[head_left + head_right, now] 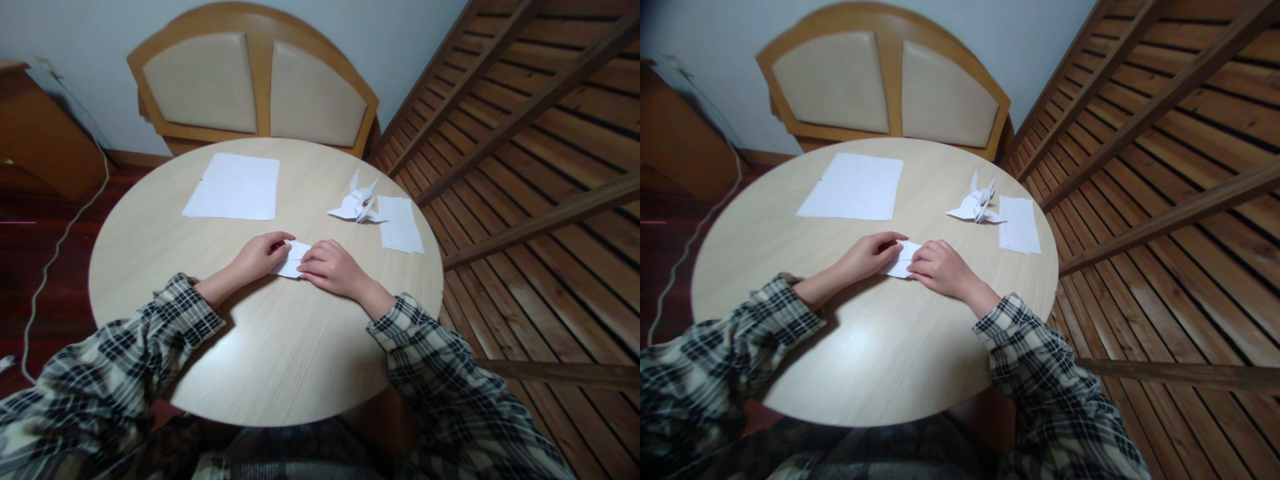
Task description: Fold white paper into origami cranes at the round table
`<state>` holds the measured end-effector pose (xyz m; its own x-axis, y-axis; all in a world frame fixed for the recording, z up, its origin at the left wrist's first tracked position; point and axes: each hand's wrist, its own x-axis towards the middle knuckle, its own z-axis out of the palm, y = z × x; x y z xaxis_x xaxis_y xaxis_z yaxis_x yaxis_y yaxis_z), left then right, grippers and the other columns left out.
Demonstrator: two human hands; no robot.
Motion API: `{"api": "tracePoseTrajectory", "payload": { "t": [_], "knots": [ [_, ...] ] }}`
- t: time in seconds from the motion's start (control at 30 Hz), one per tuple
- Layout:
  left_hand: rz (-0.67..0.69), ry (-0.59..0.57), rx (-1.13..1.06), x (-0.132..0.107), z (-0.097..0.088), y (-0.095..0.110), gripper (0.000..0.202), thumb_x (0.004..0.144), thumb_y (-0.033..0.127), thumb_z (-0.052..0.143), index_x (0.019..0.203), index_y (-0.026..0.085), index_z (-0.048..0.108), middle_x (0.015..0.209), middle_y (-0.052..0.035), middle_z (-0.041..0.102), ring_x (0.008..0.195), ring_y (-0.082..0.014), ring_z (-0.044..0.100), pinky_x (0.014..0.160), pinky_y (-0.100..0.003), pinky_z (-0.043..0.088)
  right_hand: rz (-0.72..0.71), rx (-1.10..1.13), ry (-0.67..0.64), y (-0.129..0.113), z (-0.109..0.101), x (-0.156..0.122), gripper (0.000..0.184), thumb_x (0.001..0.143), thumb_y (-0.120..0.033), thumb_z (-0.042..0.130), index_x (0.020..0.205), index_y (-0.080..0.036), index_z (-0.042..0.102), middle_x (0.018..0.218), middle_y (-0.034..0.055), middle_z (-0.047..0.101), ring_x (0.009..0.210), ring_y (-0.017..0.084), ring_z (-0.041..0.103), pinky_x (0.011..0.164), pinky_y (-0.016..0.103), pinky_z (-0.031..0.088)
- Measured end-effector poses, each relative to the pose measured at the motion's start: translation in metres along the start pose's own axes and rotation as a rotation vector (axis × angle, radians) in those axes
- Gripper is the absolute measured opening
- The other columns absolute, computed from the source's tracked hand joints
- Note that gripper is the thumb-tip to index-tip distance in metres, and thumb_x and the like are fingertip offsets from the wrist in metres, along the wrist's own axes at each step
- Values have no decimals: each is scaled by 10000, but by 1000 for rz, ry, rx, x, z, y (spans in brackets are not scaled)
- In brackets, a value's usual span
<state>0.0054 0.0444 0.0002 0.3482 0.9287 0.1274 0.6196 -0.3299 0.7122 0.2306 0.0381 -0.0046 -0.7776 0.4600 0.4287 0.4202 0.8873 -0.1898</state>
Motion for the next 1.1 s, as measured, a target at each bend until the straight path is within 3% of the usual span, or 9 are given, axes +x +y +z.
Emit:
{"api": "tracePoseTrajectory", "payload": {
  "t": [0.1,0.27,0.4,0.57,0.7,0.8,0.9,0.97,1.1],
  "knots": [
    [-33,-7,-84,1,-1,1,396,883,380,540,1150,117,667,843,-81,690,688,-177,572,629,-290,418,-7,4,4,0,-2,0,209,951,-341,541,1017,-245,715,1047,55,692,994,221,549,869,392,384],
    [7,-56,-97,2,3,-3,377,892,344,515,1167,128,656,898,-87,698,726,-183,587,663,-296,434,-13,17,-8,-1,-1,0,218,951,-358,540,1006,-244,718,1034,56,688,990,217,551,865,387,383],
    [117,-57,105,4,10,-3,351,926,290,451,1179,151,652,973,-107,705,878,-227,612,810,-353,451,-11,25,-48,1,3,-1,188,941,-340,560,983,-251,721,1000,42,694,989,214,555,856,378,379],
    [212,-71,372,8,16,3,366,953,247,388,1210,136,623,1015,-112,715,908,-248,587,854,-392,432,-1,33,-63,4,6,-2,156,920,-314,595,966,-247,729,974,46,689,972,212,557,836,366,390],
    [244,77,648,7,10,8,439,911,405,526,1275,166,590,1030,-138,668,992,-318,533,864,-463,389,35,43,-52,4,7,-2,154,920,-309,600,952,-237,732,974,51,691,939,203,566,822,359,404],
    [287,156,692,5,0,8,361,905,370,553,1184,156,630,1081,-159,616,1025,-326,509,840,-446,394,50,50,-51,6,7,-2,169,929,-320,589,970,-237,730,979,49,694,933,196,576,825,353,412],
    [401,-48,558,-2,-12,4,199,940,275,502,984,153,653,935,-109,614,878,-242,542,758,-353,417,68,50,-45,9,6,-3,173,928,-315,590,959,-223,733,965,53,698,918,193,583,818,345,420],
    [425,-193,400,-6,-16,0,183,951,294,499,977,163,624,877,-70,604,792,-197,545,703,-306,420,82,50,-46,12,4,-4,167,926,-304,592,956,-220,732,967,53,704,916,192,591,821,344,423],
    [422,-278,306,-10,-16,-6,267,926,437,556,954,173,591,858,-51,580,740,-184,530,668,-293,410,102,47,-62,14,0,-4,156,924,-290,591,952,-214,724,967,52,723,918,193,610,836,349,423]
  ]
}}
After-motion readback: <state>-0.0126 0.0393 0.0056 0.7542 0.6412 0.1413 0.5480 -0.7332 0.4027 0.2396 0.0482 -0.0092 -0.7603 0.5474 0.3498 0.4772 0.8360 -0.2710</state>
